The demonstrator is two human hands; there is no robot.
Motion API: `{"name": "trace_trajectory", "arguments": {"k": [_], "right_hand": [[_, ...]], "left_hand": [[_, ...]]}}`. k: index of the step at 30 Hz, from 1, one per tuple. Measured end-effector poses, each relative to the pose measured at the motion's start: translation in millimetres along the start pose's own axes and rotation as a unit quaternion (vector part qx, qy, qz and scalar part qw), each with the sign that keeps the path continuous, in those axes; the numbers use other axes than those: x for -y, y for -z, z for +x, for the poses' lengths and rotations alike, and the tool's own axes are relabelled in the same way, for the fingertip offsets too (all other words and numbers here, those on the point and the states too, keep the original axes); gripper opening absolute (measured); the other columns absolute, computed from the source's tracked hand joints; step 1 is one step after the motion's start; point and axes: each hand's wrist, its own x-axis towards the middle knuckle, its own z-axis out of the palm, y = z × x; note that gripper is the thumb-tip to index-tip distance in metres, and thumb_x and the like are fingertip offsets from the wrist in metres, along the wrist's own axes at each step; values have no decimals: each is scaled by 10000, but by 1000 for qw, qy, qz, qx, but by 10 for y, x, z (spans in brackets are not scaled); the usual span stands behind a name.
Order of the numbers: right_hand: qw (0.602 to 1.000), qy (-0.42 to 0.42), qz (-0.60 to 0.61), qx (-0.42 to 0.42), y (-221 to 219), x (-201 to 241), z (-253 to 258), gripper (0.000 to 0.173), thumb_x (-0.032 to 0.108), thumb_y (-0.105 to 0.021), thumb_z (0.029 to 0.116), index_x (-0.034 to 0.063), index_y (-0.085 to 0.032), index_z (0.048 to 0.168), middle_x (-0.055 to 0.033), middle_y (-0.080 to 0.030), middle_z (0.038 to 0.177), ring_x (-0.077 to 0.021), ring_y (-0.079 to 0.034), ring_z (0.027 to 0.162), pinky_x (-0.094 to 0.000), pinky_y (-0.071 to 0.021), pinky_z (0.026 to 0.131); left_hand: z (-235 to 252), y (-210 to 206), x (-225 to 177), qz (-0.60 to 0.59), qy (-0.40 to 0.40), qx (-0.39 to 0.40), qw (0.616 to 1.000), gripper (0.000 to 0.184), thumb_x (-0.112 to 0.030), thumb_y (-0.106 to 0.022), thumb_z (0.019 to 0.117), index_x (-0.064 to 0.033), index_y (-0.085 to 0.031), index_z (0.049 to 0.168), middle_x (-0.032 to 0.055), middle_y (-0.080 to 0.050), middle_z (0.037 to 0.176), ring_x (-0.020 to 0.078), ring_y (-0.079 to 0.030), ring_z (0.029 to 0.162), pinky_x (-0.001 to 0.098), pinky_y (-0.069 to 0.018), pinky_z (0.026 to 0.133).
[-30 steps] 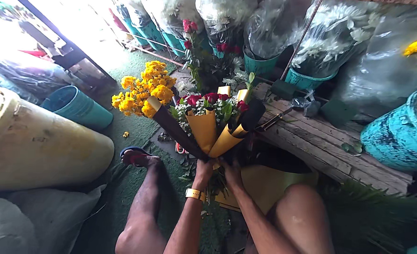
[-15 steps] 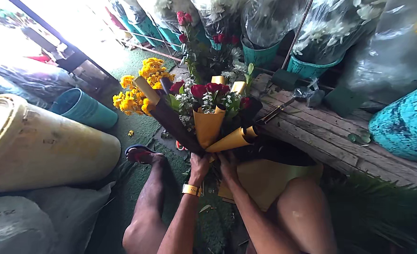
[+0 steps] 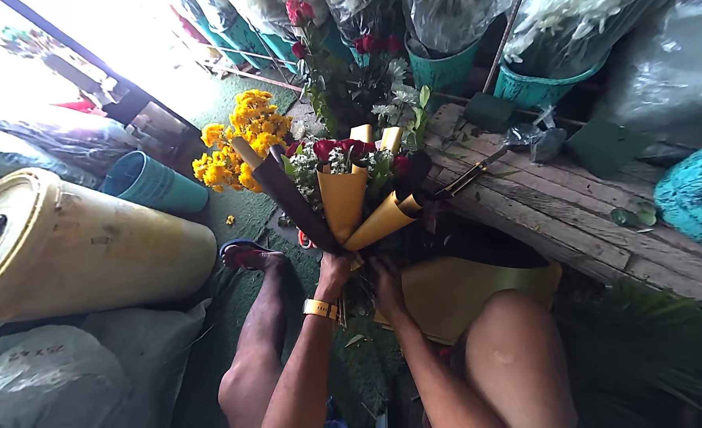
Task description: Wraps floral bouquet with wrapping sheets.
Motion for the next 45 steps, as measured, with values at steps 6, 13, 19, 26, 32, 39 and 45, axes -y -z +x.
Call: {"name": "trace_trajectory", "arguments": {"k": [6, 13, 19, 26, 32, 39, 45], "right_hand": [[997, -30, 24, 69, 141, 11, 88, 301, 183, -578, 1045, -15, -666, 1254, -132, -693, 1191, -202, -666, 1065, -371, -567, 942], [989, -91, 110, 39, 146, 78, 180, 269, 128, -588, 1023, -40, -652, 1222, -147, -679, 1140, -217, -665, 1007, -381, -570, 918], [994, -66, 63, 61, 124, 94, 161, 241, 114, -638, 1003, -47, -677, 1179, -145, -698, 1114, -207, -681, 988, -367, -585, 910], [997, -24, -13, 70, 50, 71, 207, 201, 149, -688, 975, -10, -732, 1089, -91, -715, 942, -149, -653, 833, -319, -567, 789], [995, -44, -68, 56, -35, 129, 298, 167, 167, -744, 932, 20, -749, 1011, -82, -723, 918, -156, -668, 843, -332, -569, 790], [990, -90, -96, 54, -94, 212, 426, 158, 124, -788, 868, 19, -718, 963, -79, -699, 865, -155, -653, 781, -332, -564, 719], [984, -165, -26, 65, -155, 288, 508, 304, 52, -820, 819, 8, -662, 1075, -127, -704, 989, -211, -680, 896, -388, -595, 785]], "left_hand": [[24, 14, 29, -29, -14, 17, 999, 526, -112, -779, 835, -6, -586, 1312, 140, -676, 1219, 203, -644, 1153, 425, -530, 1010], [67, 1, 95, -30, -28, 20, 999, 606, -167, -814, 803, -11, -566, 1334, 139, -678, 1218, 205, -653, 1146, 433, -543, 999], [76, -15, 124, 2, -28, 8, 1000, 661, -216, -825, 802, -7, -541, 1361, 161, -668, 1236, 230, -647, 1163, 461, -533, 1015], [44, -21, 85, 9, -30, 8, 999, 634, -193, -816, 802, 2, -550, 1344, 160, -678, 1204, 229, -658, 1133, 460, -544, 992], [15, 4, 76, -29, -36, 29, 998, 550, -114, -774, 825, 13, -559, 1315, 137, -677, 1174, 191, -659, 1093, 409, -550, 964], [-36, 100, 60, -48, -10, 118, 992, 382, -143, -692, 947, -23, -585, 1293, 84, -687, 1162, 135, -657, 1080, 346, -544, 972], [74, 294, 122, -215, -28, 175, 960, 516, -50, -805, 845, 15, -572, 1301, 133, -714, 1162, 221, -686, 1093, 406, -574, 981]]}}
